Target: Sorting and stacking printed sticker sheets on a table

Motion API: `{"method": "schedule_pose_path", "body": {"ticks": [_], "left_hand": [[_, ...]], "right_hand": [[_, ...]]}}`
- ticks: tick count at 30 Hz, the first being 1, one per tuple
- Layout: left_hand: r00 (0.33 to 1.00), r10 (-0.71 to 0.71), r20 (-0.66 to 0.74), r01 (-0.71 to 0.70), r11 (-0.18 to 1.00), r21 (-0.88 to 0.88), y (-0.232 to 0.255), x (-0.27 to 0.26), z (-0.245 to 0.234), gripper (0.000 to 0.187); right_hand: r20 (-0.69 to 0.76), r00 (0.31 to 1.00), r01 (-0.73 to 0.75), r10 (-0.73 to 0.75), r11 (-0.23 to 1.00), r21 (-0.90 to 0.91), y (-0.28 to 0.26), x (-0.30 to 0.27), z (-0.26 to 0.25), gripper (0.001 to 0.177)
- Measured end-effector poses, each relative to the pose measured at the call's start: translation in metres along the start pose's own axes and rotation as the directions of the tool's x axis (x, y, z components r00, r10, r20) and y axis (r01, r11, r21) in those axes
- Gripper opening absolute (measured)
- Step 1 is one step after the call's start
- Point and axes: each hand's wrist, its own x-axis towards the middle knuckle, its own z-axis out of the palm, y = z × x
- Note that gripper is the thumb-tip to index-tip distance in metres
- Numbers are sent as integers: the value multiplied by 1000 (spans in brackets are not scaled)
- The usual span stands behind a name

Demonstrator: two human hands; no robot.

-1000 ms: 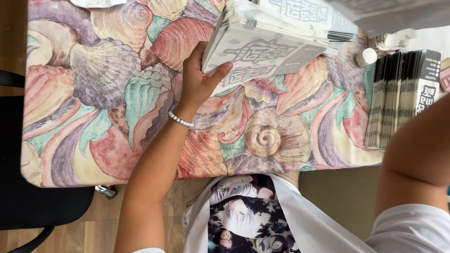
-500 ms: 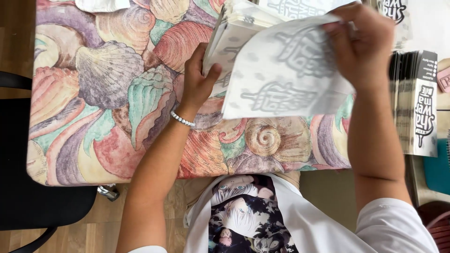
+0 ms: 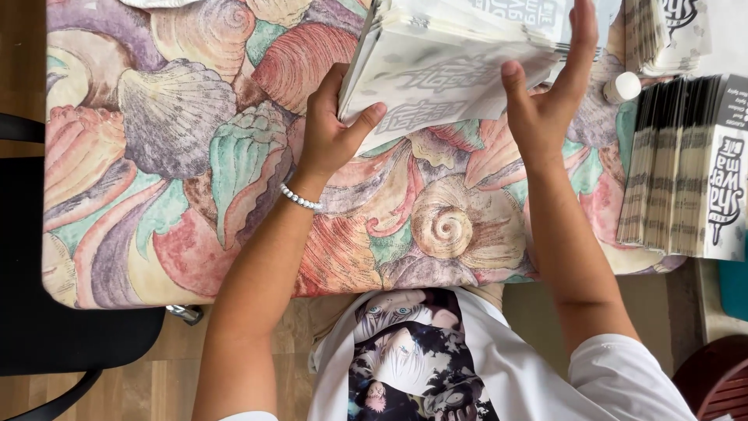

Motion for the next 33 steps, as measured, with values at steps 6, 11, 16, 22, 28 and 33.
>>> {"method": "schedule_pose_path", "body": {"ticks": [6,11,16,22,28,33], "left_hand": [[993,29,110,-24,998,-51,3,4,-5,45],[1000,3,30,-6,995,100,0,2,1,34],[991,49,-128,-30,989,146,3,-5,14,28],[985,139,-106,-126,984,124,-6,-1,12,48],[987,18,-158,-2,995,98,-3,-4,17,44],[984,83,-155,-55,983,177,-3,-7,14,33]], "right_hand": [[190,849,-468,493,536,702,78,-32,7,88],[324,705,-603,631,291,743,73,-19,7,83],[271,728,-526,629,261,809,73,-25,9,77],[228,753,-487,617,290,824,71,-29,1,80],[347,711,-639,611,357,682,83,-39,14,61],[402,670,-673,624,284,683,91,-44,6,50]]}}
